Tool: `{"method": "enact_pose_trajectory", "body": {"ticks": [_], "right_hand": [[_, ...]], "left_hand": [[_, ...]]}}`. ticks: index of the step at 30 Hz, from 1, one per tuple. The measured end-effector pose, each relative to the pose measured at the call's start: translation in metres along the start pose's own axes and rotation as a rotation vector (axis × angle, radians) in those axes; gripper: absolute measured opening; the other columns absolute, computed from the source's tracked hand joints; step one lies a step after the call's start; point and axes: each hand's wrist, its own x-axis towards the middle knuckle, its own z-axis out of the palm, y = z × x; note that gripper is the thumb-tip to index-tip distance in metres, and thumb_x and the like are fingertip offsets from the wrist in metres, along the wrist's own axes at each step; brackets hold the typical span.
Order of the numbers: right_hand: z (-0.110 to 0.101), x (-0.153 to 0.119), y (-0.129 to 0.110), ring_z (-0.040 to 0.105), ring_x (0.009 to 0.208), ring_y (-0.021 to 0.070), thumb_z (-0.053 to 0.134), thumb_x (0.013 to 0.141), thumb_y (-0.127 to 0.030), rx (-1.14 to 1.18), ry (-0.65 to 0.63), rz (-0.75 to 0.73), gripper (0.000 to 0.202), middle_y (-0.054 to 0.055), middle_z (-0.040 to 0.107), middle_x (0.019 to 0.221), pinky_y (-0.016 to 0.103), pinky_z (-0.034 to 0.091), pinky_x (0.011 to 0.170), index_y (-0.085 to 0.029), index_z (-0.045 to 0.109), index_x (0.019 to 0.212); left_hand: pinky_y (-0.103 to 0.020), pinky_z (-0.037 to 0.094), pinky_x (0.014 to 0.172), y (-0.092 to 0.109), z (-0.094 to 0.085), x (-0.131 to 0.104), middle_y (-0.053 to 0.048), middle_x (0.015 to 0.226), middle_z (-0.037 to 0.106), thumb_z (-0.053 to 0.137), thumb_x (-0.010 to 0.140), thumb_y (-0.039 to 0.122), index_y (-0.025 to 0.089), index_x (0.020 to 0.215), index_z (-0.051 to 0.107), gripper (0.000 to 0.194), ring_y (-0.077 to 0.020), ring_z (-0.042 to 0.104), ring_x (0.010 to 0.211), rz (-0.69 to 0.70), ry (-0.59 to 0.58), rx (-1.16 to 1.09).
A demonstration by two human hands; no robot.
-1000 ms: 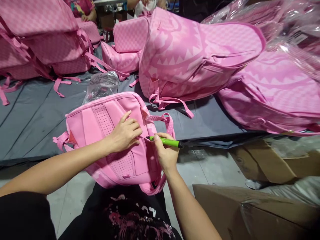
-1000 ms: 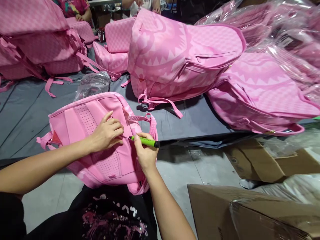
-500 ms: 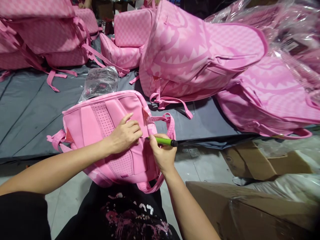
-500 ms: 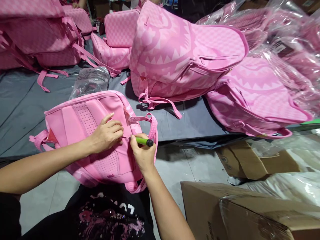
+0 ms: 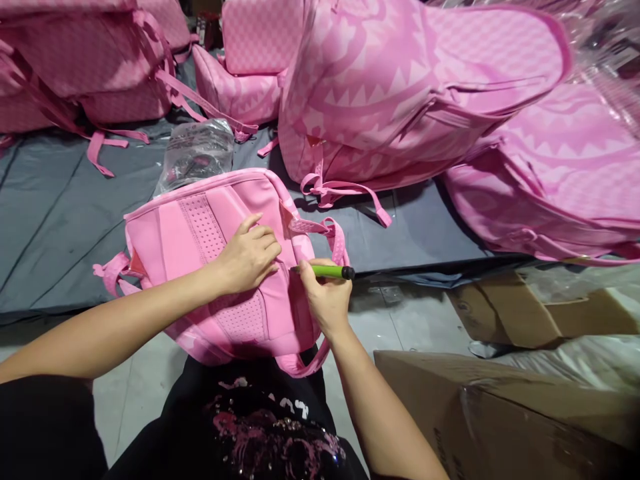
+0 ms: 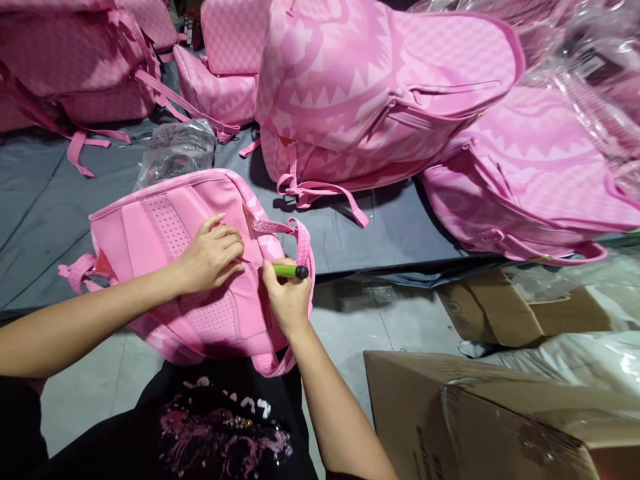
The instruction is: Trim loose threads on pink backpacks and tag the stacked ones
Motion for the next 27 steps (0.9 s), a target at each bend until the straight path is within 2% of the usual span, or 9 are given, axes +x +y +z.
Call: {"method": "enact_pose_trajectory", "body": {"ticks": [3, 8, 12, 16, 18, 20, 23, 25, 27], "right_hand": [[-0.001, 0.0, 0.002, 0.064, 0.067, 0.0154, 0.067, 0.082, -0.037, 0.026, -0.021, -0.011, 0.019, 0.002, 0.07, 0.075, 0.028, 0.052, 0.064, -0.018, 0.069, 0.082], [-0.005, 0.0, 0.005, 0.061, 0.06, 0.0142, 0.067, 0.083, -0.036, 0.005, -0.026, 0.022, 0.019, 0.0, 0.066, 0.066, 0.027, 0.049, 0.06, -0.018, 0.067, 0.076], [-0.015, -0.005, 0.001, 0.064, 0.072, 0.0164, 0.065, 0.085, -0.039, 0.018, -0.023, -0.024, 0.02, 0.001, 0.068, 0.078, 0.03, 0.053, 0.07, -0.019, 0.068, 0.084], [-0.019, -0.02, 0.001, 0.066, 0.082, 0.0191, 0.058, 0.085, -0.03, -0.043, -0.07, -0.049, 0.015, 0.005, 0.068, 0.083, 0.034, 0.053, 0.08, -0.02, 0.064, 0.076], [-0.015, -0.028, 0.005, 0.066, 0.074, 0.0184, 0.055, 0.084, -0.027, -0.046, -0.17, 0.046, 0.016, 0.004, 0.07, 0.081, 0.033, 0.054, 0.074, -0.018, 0.067, 0.09], [-0.007, -0.036, 0.013, 0.066, 0.067, 0.018, 0.053, 0.083, -0.025, -0.066, -0.269, 0.114, 0.032, 0.003, 0.071, 0.08, 0.032, 0.054, 0.07, -0.017, 0.067, 0.11], [0.004, -0.044, 0.023, 0.069, 0.077, 0.0213, 0.05, 0.08, -0.022, -0.159, -0.334, 0.065, 0.05, 0.007, 0.074, 0.097, 0.034, 0.055, 0.077, -0.016, 0.061, 0.128], [0.008, -0.047, 0.028, 0.069, 0.09, 0.0243, 0.048, 0.079, -0.02, -0.225, -0.361, 0.004, 0.056, 0.009, 0.072, 0.109, 0.036, 0.055, 0.083, -0.016, 0.059, 0.133], [0.01, -0.049, 0.03, 0.068, 0.098, 0.0252, 0.047, 0.078, -0.019, -0.262, -0.367, -0.033, 0.058, 0.01, 0.072, 0.111, 0.036, 0.054, 0.087, -0.017, 0.058, 0.135]], "left_hand": [[-0.054, 0.033, 0.11, -0.002, 0.0, 0.001, -0.01, 0.094, 0.069, 0.054, 0.089, 0.031, 0.014, 0.087, 0.064, 0.02, -0.0255, 0.059, 0.098, 0.005, -0.005, 0.004], [-0.053, 0.034, 0.109, -0.004, -0.002, 0.004, -0.009, 0.089, 0.068, 0.054, 0.089, 0.031, 0.014, 0.086, 0.064, 0.02, -0.0251, 0.059, 0.096, -0.013, -0.052, -0.016], [-0.054, 0.033, 0.11, -0.002, -0.001, 0.006, -0.007, 0.083, 0.066, 0.052, 0.087, 0.025, 0.015, 0.084, 0.064, 0.016, -0.0247, 0.057, 0.093, -0.066, -0.041, -0.003], [-0.055, 0.033, 0.109, -0.001, 0.001, 0.008, -0.01, 0.098, 0.066, 0.053, 0.085, 0.026, 0.014, 0.091, 0.064, 0.017, -0.0278, 0.053, 0.101, -0.078, -0.026, 0.014], [-0.055, 0.034, 0.108, -0.003, 0.001, 0.009, -0.011, 0.101, 0.065, 0.053, 0.085, 0.026, 0.015, 0.092, 0.064, 0.017, -0.0283, 0.051, 0.103, -0.078, -0.041, 0.004], [-0.054, 0.035, 0.107, -0.005, 0.001, 0.011, -0.01, 0.101, 0.064, 0.053, 0.085, 0.028, 0.015, 0.091, 0.063, 0.017, -0.0284, 0.05, 0.103, -0.076, -0.056, 0.005], [-0.053, 0.036, 0.105, -0.006, 0.0, 0.011, -0.011, 0.101, 0.063, 0.054, 0.085, 0.029, 0.015, 0.09, 0.063, 0.018, -0.0283, 0.05, 0.102, -0.066, -0.066, 0.017], [-0.053, 0.036, 0.105, -0.007, 0.0, 0.011, -0.011, 0.1, 0.063, 0.054, 0.085, 0.03, 0.014, 0.09, 0.063, 0.018, -0.0284, 0.05, 0.103, -0.063, -0.069, 0.011], [-0.054, 0.034, 0.106, -0.007, -0.001, 0.01, -0.011, 0.1, 0.063, 0.054, 0.085, 0.03, 0.014, 0.09, 0.063, 0.018, -0.0287, 0.05, 0.104, -0.065, -0.072, -0.01]]}}
